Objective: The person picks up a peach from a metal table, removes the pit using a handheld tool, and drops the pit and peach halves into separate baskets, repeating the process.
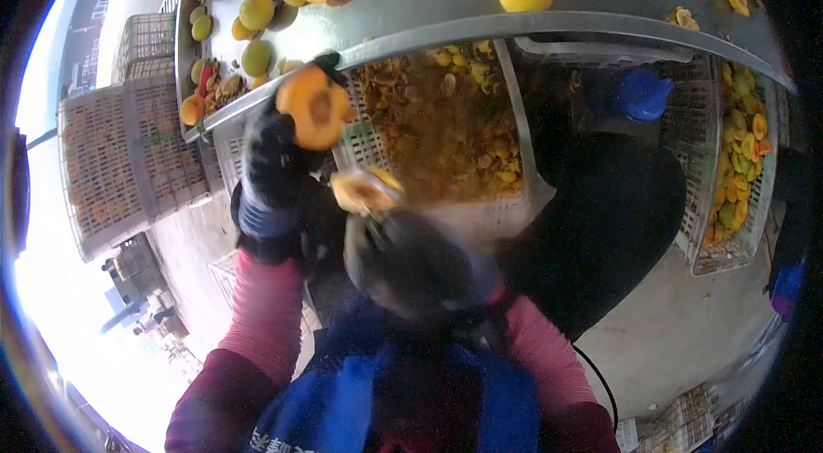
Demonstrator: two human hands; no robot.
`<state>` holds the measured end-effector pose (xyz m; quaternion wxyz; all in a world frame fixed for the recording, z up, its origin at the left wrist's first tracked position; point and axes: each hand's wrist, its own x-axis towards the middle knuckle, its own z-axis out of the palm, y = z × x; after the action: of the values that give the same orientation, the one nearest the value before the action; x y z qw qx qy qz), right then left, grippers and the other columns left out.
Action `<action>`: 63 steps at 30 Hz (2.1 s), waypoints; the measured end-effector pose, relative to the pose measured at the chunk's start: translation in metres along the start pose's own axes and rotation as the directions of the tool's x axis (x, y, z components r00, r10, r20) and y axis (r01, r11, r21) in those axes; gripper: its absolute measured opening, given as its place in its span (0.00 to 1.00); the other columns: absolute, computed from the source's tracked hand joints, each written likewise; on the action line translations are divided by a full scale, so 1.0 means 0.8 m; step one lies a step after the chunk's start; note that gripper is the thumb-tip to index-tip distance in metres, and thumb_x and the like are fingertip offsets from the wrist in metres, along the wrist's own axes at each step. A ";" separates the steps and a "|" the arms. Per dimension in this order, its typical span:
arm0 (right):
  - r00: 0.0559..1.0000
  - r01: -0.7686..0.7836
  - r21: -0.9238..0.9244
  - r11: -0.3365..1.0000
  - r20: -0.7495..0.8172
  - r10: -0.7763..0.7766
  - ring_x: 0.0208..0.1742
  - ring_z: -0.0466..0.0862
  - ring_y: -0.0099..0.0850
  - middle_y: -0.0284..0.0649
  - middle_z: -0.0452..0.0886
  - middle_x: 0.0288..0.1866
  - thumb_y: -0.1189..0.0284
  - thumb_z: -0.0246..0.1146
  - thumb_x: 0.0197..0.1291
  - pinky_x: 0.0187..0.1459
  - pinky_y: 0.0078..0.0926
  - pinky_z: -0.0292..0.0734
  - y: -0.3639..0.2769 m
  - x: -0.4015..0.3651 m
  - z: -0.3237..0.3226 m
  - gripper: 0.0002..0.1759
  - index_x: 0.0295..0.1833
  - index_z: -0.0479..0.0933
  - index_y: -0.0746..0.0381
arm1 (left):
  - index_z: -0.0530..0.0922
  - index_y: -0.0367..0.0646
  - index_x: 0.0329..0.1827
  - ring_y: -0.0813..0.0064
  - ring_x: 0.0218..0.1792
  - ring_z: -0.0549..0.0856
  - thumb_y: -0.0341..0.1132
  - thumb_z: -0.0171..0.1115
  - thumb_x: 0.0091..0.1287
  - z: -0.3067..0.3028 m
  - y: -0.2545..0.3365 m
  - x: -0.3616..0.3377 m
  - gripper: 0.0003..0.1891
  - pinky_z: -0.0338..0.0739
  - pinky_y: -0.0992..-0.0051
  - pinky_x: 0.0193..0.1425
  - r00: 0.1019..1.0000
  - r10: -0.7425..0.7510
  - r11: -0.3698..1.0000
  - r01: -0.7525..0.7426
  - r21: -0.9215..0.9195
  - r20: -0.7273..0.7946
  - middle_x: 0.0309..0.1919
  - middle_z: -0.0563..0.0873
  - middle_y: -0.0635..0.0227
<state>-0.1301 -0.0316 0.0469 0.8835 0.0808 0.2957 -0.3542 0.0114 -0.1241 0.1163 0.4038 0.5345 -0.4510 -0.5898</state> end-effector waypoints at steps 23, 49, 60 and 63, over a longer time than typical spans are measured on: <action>0.604 0.500 -0.860 0.098 0.266 -0.751 0.39 0.80 0.23 0.37 0.81 0.39 0.79 0.65 0.51 0.42 0.21 0.74 0.013 -0.017 0.012 0.15 0.46 0.74 0.66 | 0.73 0.36 0.52 0.76 0.33 0.79 0.39 0.48 0.72 0.014 -0.083 -0.077 0.15 0.75 0.79 0.34 0.901 0.430 0.624 -0.344 0.702 0.060 0.40 0.79 0.61; 0.690 0.665 -0.721 0.197 0.492 -0.531 0.34 0.76 0.40 0.44 0.75 0.36 0.60 0.55 0.64 0.36 0.35 0.72 0.091 -0.013 -0.053 0.18 0.51 0.70 0.63 | 0.74 0.32 0.46 0.64 0.35 0.80 0.27 0.48 0.67 0.022 -0.084 -0.093 0.10 0.76 0.72 0.39 0.970 0.240 0.911 -0.242 0.333 0.051 0.36 0.78 0.56; 0.603 -0.521 0.293 0.802 0.791 0.103 0.12 0.63 0.16 0.27 0.63 0.17 0.43 0.44 0.65 0.08 0.15 0.58 0.067 -0.016 -0.013 0.27 0.36 0.69 0.58 | 0.66 0.35 0.59 0.67 0.41 0.80 0.29 0.57 0.63 -0.015 -0.103 -0.110 0.21 0.75 0.72 0.46 0.919 0.392 0.764 -0.345 0.545 0.031 0.40 0.79 0.59; 0.697 -0.484 0.269 0.833 0.694 0.181 0.11 0.60 0.16 0.25 0.61 0.16 0.43 0.44 0.65 0.09 0.15 0.57 0.063 -0.010 -0.030 0.27 0.36 0.71 0.56 | 0.69 0.36 0.56 0.72 0.46 0.79 0.32 0.59 0.63 -0.100 -0.068 -0.115 0.19 0.74 0.74 0.52 0.816 0.577 0.415 -0.251 0.875 -0.039 0.44 0.80 0.62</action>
<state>-0.1118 0.0182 0.0289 0.9390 0.2017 -0.1313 -0.2457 0.1011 -0.0290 0.0863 0.3017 0.6205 -0.7197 -0.0772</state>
